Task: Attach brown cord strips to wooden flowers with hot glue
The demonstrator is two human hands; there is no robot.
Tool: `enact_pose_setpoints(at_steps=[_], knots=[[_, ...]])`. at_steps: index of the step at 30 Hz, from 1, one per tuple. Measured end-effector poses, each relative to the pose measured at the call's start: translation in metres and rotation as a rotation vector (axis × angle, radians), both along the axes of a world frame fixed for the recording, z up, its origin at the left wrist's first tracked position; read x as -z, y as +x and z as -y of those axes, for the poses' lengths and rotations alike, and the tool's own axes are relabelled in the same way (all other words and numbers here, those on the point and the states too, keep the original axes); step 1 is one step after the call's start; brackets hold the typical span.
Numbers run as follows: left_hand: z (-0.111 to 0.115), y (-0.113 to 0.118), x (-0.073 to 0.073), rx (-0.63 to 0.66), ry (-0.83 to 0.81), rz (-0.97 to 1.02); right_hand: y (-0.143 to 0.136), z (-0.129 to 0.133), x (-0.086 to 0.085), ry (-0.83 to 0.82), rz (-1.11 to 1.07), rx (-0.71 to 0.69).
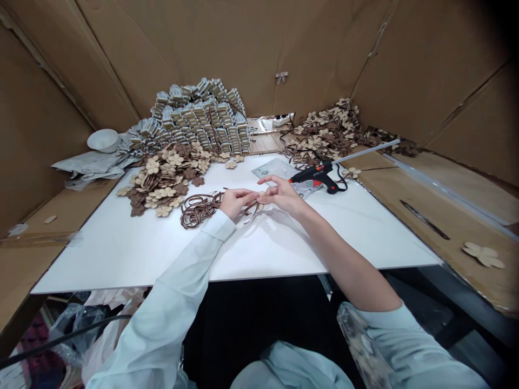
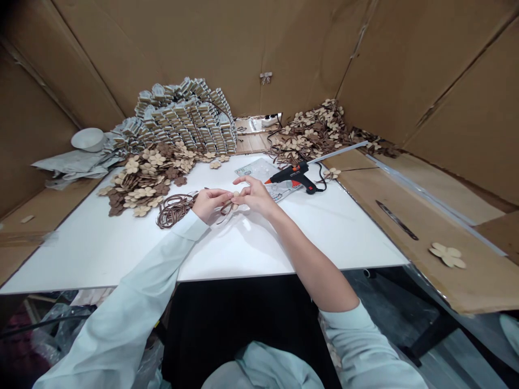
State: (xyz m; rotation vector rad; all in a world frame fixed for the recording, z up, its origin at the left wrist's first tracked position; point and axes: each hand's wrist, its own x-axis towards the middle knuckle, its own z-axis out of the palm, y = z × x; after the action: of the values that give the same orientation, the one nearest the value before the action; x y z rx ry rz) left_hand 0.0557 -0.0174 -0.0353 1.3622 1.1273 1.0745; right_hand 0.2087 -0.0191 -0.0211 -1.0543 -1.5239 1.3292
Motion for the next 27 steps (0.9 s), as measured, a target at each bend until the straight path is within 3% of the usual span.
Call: enact_pose_setpoints(at_steps=[6, 11, 21, 27], knots=[[0.007, 0.004, -0.009, 0.026, -0.116, 0.169, -0.001, -0.001, -0.001, 0.03, -0.029, 0.066], [0.007, 0.004, -0.006, 0.121, -0.313, 0.268, 0.0, -0.002, -0.003, 0.061, -0.064, 0.132], [0.008, 0.005, -0.006, 0.163, -0.321, 0.244, -0.004, 0.003, -0.008, -0.033, -0.156, 0.206], [0.009, 0.006, -0.009, 0.134, -0.313, 0.199, -0.001, 0.003, -0.013, -0.008, -0.144, 0.221]])
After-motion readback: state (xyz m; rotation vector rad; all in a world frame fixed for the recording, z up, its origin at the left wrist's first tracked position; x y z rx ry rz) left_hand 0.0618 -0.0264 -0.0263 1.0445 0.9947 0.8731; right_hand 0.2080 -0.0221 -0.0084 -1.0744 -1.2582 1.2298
